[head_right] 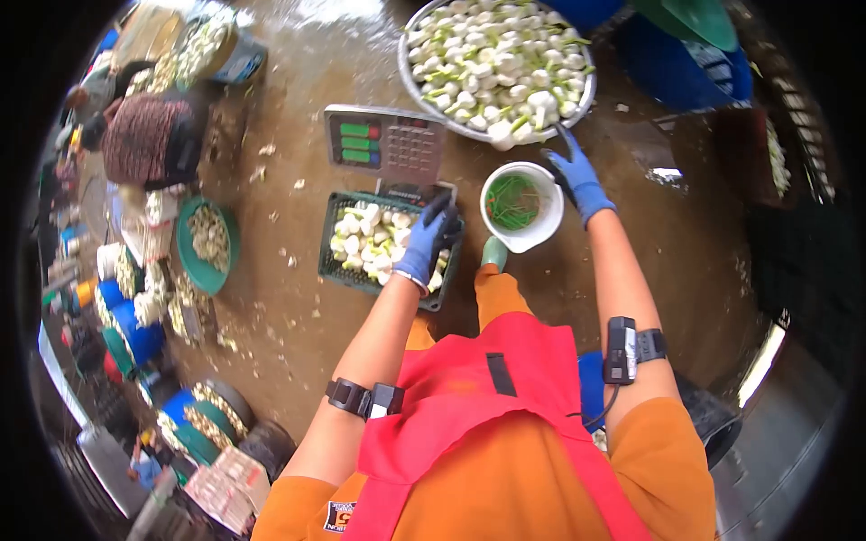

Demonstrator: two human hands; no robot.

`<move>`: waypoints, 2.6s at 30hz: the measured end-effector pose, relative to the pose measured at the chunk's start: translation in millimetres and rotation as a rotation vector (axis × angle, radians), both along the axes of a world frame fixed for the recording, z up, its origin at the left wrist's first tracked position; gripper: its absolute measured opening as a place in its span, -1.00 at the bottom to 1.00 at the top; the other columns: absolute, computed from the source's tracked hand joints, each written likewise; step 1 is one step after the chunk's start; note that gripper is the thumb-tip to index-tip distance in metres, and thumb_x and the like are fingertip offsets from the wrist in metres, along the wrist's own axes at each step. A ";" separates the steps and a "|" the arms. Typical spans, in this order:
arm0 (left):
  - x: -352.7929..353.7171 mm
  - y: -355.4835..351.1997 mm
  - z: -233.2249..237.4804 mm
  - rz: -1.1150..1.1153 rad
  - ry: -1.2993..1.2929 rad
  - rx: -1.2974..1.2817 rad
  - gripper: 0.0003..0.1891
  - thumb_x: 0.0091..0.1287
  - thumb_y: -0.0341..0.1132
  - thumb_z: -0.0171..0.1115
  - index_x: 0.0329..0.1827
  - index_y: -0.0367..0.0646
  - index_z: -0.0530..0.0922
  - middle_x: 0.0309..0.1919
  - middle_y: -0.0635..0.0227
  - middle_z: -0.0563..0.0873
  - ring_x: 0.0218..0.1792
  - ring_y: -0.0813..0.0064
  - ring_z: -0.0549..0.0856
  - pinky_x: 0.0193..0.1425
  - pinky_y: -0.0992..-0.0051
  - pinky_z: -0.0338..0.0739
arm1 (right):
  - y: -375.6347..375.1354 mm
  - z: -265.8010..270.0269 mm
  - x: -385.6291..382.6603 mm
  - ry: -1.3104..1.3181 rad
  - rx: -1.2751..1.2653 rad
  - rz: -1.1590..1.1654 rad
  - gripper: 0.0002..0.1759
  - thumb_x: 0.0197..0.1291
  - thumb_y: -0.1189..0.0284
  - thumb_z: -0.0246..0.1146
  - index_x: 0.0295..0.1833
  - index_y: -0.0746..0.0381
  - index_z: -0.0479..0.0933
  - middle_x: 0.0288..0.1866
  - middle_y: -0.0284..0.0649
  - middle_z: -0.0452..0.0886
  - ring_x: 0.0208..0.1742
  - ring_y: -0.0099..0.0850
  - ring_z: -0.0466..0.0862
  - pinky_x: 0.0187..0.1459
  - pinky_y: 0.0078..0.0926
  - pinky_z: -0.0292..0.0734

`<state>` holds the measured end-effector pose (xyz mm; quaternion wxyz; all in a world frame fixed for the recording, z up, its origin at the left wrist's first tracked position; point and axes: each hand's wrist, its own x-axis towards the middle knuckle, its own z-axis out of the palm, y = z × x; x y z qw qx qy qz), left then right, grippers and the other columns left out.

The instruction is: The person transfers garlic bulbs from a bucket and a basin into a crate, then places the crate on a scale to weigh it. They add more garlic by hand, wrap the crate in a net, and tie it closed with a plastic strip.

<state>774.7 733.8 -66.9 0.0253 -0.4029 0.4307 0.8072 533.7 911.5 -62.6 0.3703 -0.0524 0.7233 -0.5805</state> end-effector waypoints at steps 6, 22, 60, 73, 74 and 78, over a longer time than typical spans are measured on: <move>192.2 14.0 -109.1 0.021 -0.274 -0.215 -0.49 0.26 -0.34 0.30 0.24 -0.34 0.40 0.03 0.25 0.60 -0.01 0.46 0.58 0.11 0.49 0.48 | 21.6 -104.2 83.4 -0.084 0.319 0.176 -0.37 0.15 0.30 0.24 0.35 0.10 0.29 -0.09 -0.20 0.55 -0.31 -0.51 0.53 -0.35 -0.53 0.48; 339.2 -122.9 -242.2 0.316 -0.374 -0.286 -0.49 0.21 -0.41 0.27 0.24 -0.29 0.38 0.12 0.16 0.48 0.05 0.35 0.50 0.17 0.40 0.42 | -137.9 -262.3 365.0 0.048 1.034 0.864 -0.19 -0.02 -0.07 0.27 0.30 0.11 0.29 0.18 0.07 0.50 0.17 0.00 0.51 0.18 -0.14 0.39; 402.0 -210.4 -315.7 0.737 -0.130 0.758 -0.25 0.21 0.42 -0.04 0.16 -0.05 0.41 -0.07 0.37 0.58 -0.40 0.55 0.52 -0.48 0.61 0.37 | -133.0 -220.4 411.8 0.329 0.675 1.001 -0.47 0.09 0.33 0.25 0.24 0.00 0.41 -0.21 -0.14 0.59 -0.16 -0.18 0.62 -0.07 -0.28 0.50; 392.3 -229.4 -322.6 0.799 0.033 0.754 -0.38 0.31 0.19 0.07 0.22 -0.11 0.45 0.20 0.27 0.53 0.20 0.23 0.49 0.30 0.19 0.36 | -216.0 -265.1 423.4 0.113 1.028 1.300 -0.63 0.13 0.45 0.11 0.08 0.23 0.51 -0.05 0.02 0.63 0.02 -0.09 0.62 0.02 -0.21 0.49; 397.2 -231.9 -326.7 0.802 0.067 0.774 -0.46 0.33 0.10 0.08 0.18 -0.13 0.48 0.17 0.28 0.56 0.17 0.24 0.51 0.28 0.19 0.37 | -202.4 -261.9 423.2 0.119 1.030 1.303 -0.63 0.13 0.45 0.11 0.08 0.23 0.51 -0.05 0.02 0.63 0.02 -0.09 0.62 0.02 -0.21 0.49; 395.0 -231.9 -344.9 0.912 0.112 0.576 -0.66 0.36 -0.11 0.09 0.04 -0.14 0.56 0.06 0.30 0.64 0.09 0.26 0.57 0.23 0.23 0.41 | -161.8 -237.1 434.1 0.017 0.581 0.802 -0.50 0.20 0.45 0.12 0.29 0.20 0.36 0.04 -0.09 0.57 0.04 -0.30 0.57 0.06 -0.37 0.46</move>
